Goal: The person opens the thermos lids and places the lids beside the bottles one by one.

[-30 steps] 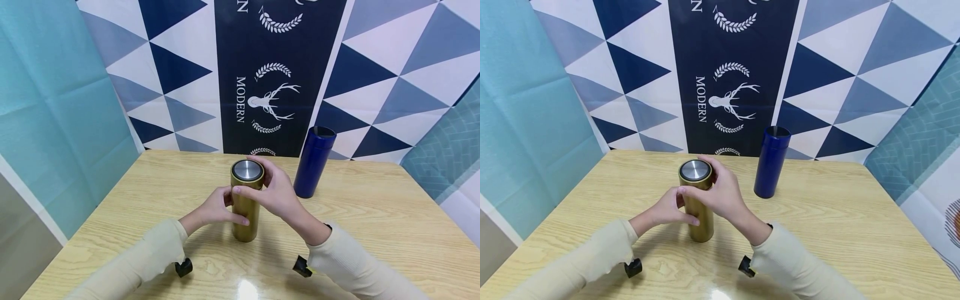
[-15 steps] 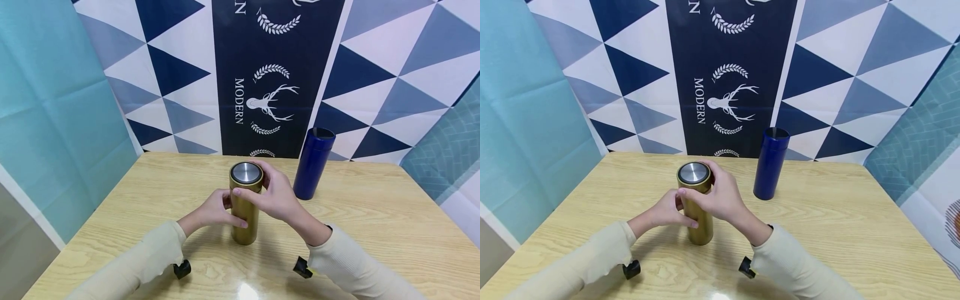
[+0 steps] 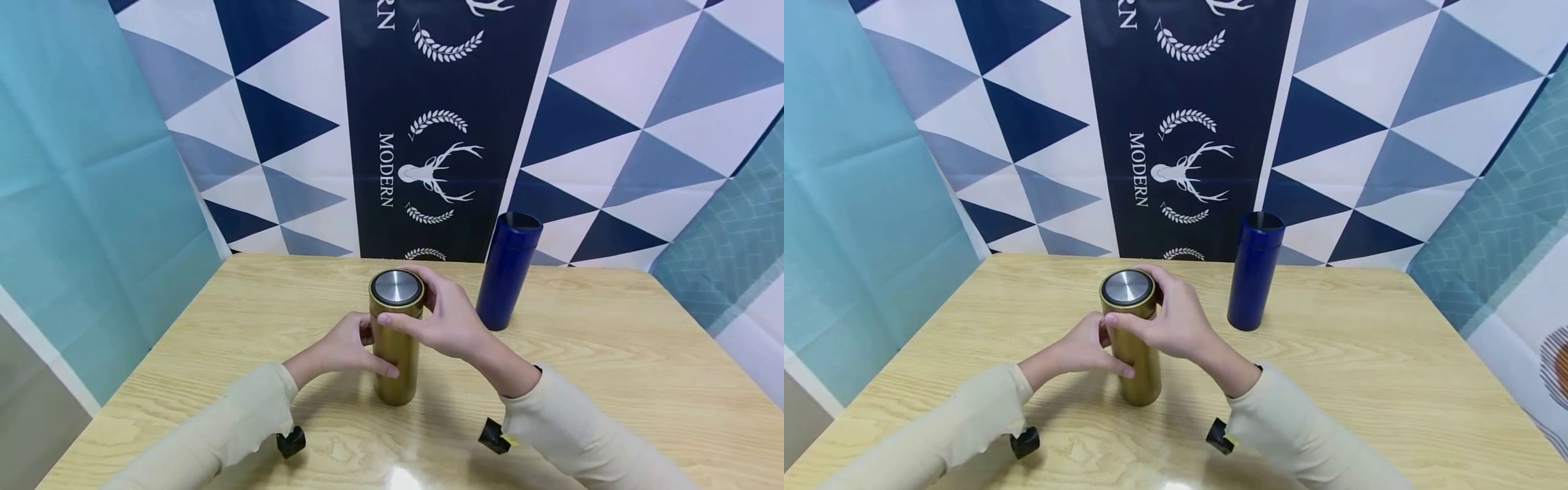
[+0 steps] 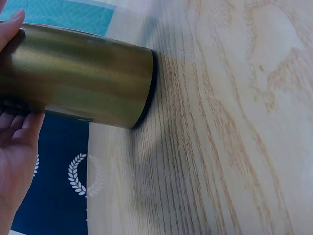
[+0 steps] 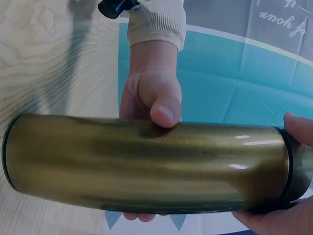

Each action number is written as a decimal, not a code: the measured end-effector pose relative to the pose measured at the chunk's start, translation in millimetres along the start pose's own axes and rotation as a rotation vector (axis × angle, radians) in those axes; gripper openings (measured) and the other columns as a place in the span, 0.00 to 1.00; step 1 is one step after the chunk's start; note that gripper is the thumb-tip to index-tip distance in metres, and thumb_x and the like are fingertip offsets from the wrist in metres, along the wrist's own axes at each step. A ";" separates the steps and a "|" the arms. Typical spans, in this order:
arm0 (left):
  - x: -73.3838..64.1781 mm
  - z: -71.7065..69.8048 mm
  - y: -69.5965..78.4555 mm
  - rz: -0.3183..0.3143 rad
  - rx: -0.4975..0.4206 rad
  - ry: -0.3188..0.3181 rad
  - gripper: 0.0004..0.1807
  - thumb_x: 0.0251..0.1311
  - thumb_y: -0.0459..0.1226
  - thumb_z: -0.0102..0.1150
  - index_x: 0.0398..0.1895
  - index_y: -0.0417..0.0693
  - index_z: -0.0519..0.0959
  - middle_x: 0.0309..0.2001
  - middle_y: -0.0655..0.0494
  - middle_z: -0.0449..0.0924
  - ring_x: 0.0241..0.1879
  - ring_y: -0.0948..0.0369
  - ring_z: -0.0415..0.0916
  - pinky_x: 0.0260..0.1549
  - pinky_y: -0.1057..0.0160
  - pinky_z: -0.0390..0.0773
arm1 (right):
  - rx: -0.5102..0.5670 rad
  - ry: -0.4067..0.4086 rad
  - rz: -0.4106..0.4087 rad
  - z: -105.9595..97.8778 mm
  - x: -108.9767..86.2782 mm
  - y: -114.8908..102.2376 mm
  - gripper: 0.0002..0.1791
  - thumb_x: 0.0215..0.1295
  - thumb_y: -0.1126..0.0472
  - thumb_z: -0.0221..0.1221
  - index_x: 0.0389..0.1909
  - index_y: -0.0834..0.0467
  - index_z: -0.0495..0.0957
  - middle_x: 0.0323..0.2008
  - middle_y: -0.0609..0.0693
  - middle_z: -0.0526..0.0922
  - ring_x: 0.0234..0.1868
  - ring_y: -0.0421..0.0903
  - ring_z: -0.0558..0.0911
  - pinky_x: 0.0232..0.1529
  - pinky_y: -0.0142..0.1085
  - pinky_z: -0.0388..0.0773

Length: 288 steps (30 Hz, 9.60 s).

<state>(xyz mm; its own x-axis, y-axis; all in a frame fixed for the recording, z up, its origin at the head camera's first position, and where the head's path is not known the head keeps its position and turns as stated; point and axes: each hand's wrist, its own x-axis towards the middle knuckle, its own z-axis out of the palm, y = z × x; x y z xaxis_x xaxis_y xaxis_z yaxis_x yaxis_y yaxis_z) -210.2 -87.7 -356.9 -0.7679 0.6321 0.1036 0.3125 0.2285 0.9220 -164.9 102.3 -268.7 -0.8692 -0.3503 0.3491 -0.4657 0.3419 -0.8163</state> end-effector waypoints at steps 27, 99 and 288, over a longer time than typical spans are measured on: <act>3.3 -2.8 0.4 -0.050 0.027 -0.010 0.30 0.36 0.32 0.77 0.48 0.42 0.78 0.48 0.47 0.84 0.43 0.64 0.81 0.49 0.61 0.81 | 0.051 -0.238 -0.079 -20.0 13.8 9.0 0.33 0.54 0.62 0.69 0.62 0.60 0.68 0.52 0.55 0.81 0.51 0.45 0.83 0.59 0.40 0.78; 5.7 -3.6 5.3 -0.026 0.068 -0.027 0.29 0.31 0.31 0.79 0.44 0.41 0.80 0.43 0.47 0.86 0.39 0.66 0.81 0.44 0.67 0.81 | 0.349 -0.543 -0.175 -37.1 28.5 40.1 0.51 0.50 0.57 0.72 0.71 0.65 0.54 0.61 0.52 0.73 0.61 0.42 0.75 0.65 0.33 0.71; 30.0 -20.2 -1.0 -0.051 0.126 -0.111 0.31 0.34 0.33 0.79 0.47 0.45 0.77 0.44 0.53 0.83 0.39 0.66 0.78 0.43 0.67 0.80 | -0.666 -0.285 -0.012 -35.7 49.4 -55.1 0.24 0.48 0.47 0.72 0.40 0.60 0.84 0.30 0.48 0.86 0.30 0.41 0.79 0.30 0.31 0.76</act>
<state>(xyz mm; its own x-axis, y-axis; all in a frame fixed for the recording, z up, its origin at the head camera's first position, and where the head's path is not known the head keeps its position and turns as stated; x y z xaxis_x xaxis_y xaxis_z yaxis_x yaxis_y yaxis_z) -244.9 -84.0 -347.2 -0.7201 0.6938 0.0092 0.3477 0.3492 0.8702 -188.1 97.3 -190.1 -0.8287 -0.5396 0.1485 -0.5561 0.7637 -0.3279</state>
